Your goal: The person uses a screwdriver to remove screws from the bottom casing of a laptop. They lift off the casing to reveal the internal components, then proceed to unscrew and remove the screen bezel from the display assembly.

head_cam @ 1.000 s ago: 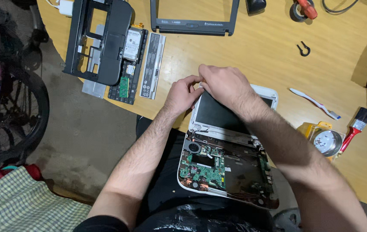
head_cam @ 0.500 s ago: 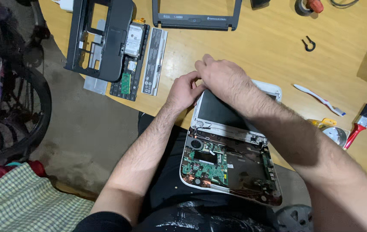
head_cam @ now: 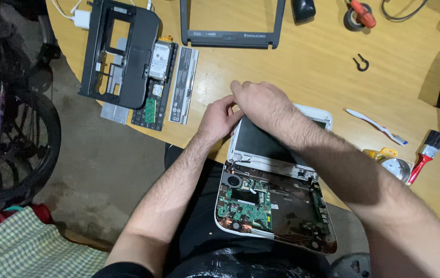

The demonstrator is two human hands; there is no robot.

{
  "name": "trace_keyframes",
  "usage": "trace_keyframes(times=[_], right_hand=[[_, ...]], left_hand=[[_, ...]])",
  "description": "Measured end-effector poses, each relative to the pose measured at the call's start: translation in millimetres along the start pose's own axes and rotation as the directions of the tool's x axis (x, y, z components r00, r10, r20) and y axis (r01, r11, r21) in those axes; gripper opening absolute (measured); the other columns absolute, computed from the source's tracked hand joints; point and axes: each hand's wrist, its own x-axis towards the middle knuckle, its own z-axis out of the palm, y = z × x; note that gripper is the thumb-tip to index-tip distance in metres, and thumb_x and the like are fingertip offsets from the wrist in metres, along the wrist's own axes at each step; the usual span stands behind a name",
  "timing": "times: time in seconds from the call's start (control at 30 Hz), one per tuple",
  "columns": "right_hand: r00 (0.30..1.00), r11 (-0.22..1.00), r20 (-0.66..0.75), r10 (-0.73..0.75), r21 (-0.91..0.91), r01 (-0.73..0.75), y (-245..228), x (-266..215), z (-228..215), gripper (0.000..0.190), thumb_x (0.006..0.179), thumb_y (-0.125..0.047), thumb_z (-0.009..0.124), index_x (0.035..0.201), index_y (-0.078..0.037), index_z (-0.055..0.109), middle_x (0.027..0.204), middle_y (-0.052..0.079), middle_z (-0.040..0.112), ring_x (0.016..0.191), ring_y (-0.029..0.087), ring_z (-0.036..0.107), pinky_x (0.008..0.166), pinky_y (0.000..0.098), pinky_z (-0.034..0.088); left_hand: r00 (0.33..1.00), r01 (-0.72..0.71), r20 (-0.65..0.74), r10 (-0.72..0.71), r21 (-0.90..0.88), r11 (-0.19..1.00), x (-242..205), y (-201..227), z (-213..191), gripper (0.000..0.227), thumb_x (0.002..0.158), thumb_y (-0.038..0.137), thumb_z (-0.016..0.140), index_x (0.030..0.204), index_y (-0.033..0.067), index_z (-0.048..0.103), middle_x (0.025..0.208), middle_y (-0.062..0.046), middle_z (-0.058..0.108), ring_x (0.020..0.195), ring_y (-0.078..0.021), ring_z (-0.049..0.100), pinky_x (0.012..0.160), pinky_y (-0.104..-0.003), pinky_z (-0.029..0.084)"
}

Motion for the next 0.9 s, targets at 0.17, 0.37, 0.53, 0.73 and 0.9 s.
trace_keyframes(times=[0.17, 0.37, 0.53, 0.73, 0.9], right_hand=[[1.000, 0.999, -0.023, -0.011, 0.034, 0.012, -8.9, -13.2, -29.3, 0.020, 0.116, -0.021, 0.074, 0.129, -0.008, 0.066, 0.111, 0.016, 0.073, 0.093, 0.054, 0.089, 0.082, 0.0630, 0.075], [0.998, 0.999, -0.055, -0.043, 0.003, 0.043, -1.1, -11.1, -26.6, 0.021, 0.116, -0.015, 0.069, 0.136, -0.008, 0.064, 0.104, 0.018, 0.080, 0.091, 0.051, 0.091, 0.079, 0.0614, 0.075], [0.994, 0.998, -0.096, -0.045, 0.033, 0.049, 1.3, -7.8, -9.8, 0.029, 0.112, -0.026, 0.080, 0.130, -0.007, 0.068, 0.109, 0.014, 0.073, 0.086, 0.050, 0.090, 0.074, 0.0582, 0.076], [0.994, 0.999, -0.105, -0.021, -0.027, 0.018, 4.8, -4.8, 0.5, 0.015, 0.112, -0.007, 0.068, 0.127, -0.009, 0.069, 0.107, 0.011, 0.076, 0.088, 0.046, 0.091, 0.074, 0.0559, 0.076], [0.993, 0.992, 0.031, 0.116, 0.047, -0.118, -6.9, -8.9, -17.5, 0.024, 0.119, -0.033, 0.062, 0.128, -0.011, 0.060, 0.101, 0.014, 0.073, 0.084, 0.052, 0.088, 0.076, 0.0649, 0.075]], left_hand=[[1.000, 0.009, -0.005, -0.009, 0.006, 1.000, -3.2, 2.4, 1.0, 0.030, 0.106, 0.021, 0.086, 0.136, 0.0160, 0.085, 0.066, -0.008, 0.079, 0.054, -0.0227, 0.083, 0.068, -0.033, 0.066], [1.000, 0.013, -0.012, -0.013, 0.005, 1.000, -1.0, 1.3, 2.0, 0.037, 0.106, 0.022, 0.088, 0.141, 0.0136, 0.084, 0.067, -0.010, 0.080, 0.055, -0.0234, 0.082, 0.067, -0.034, 0.066], [1.000, 0.018, -0.011, -0.018, -0.010, 1.000, -2.6, 3.4, 1.5, 0.034, 0.105, 0.020, 0.086, 0.139, 0.0162, 0.086, 0.068, -0.011, 0.082, 0.054, -0.0230, 0.082, 0.066, -0.032, 0.066], [0.999, 0.031, -0.022, -0.031, -0.005, 1.000, 5.2, -6.3, 3.2, 0.043, 0.105, 0.020, 0.088, 0.146, 0.0104, 0.084, 0.070, -0.012, 0.083, 0.055, -0.0236, 0.083, 0.064, -0.033, 0.066], [1.000, 0.024, -0.011, -0.024, -0.022, 0.999, -4.3, 4.2, 1.2, 0.021, 0.106, 0.021, 0.087, 0.127, 0.0219, 0.090, 0.065, -0.008, 0.080, 0.054, -0.0225, 0.082, 0.067, -0.031, 0.065]])
